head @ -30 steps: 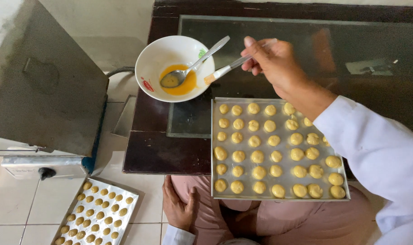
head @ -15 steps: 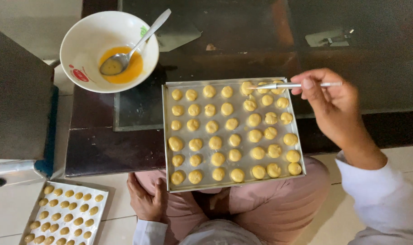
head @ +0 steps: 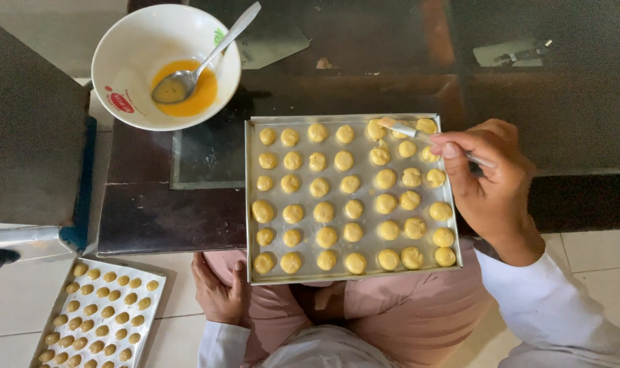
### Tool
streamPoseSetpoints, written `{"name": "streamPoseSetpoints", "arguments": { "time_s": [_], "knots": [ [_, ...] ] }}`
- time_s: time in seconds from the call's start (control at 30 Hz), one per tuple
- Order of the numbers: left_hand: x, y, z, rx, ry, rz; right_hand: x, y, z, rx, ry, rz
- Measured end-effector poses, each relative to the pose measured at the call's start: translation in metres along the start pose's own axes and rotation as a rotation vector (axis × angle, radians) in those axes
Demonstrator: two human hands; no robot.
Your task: Brushing egg wash onto small dough balls on a baking tray using a pastry brush.
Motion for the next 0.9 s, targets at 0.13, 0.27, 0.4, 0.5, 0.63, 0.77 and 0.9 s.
{"name": "streamPoseSetpoints", "arguments": {
  "time_s": [0.13,0.27,0.4,0.5,0.63,0.77,0.9],
  "knots": [
    [-0.001,0.000,-0.001,-0.029,-0.001,0.005,0.006,-0.005,-0.001,0.022,-0.027,-0.036],
    [0.000,0.001,0.000,-0.016,-0.001,0.005,0.007,-0.006,-0.003,-0.004,0.003,-0.012],
    [0.000,0.000,0.000,-0.037,-0.002,-0.019,0.019,-0.011,-0.003,-0.065,-0.092,-0.022],
    [0.000,-0.002,0.002,-0.033,0.003,-0.029,0.006,-0.007,0.003,-0.015,-0.103,-0.015],
    [0.001,-0.003,0.002,-0.014,0.002,-0.029,-0.002,-0.004,0.004,-0.032,-0.032,0.033],
    [0.002,-0.009,0.003,-0.010,-0.008,-0.027,0.007,-0.002,0.005,-0.029,-0.100,-0.052],
    [0.001,-0.003,0.002,0.003,0.011,-0.019,0.003,-0.003,0.005,-0.052,-0.128,-0.031]
  ]
}}
Point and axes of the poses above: each hand's wrist, its own z-axis away from the middle knuckle, its own x-axis out of the palm, y = z × x, the point moved 9 cm from there along -z, towards the middle knuckle, and after that the axes turned 9 degrees about y, right-handed, at the moved point
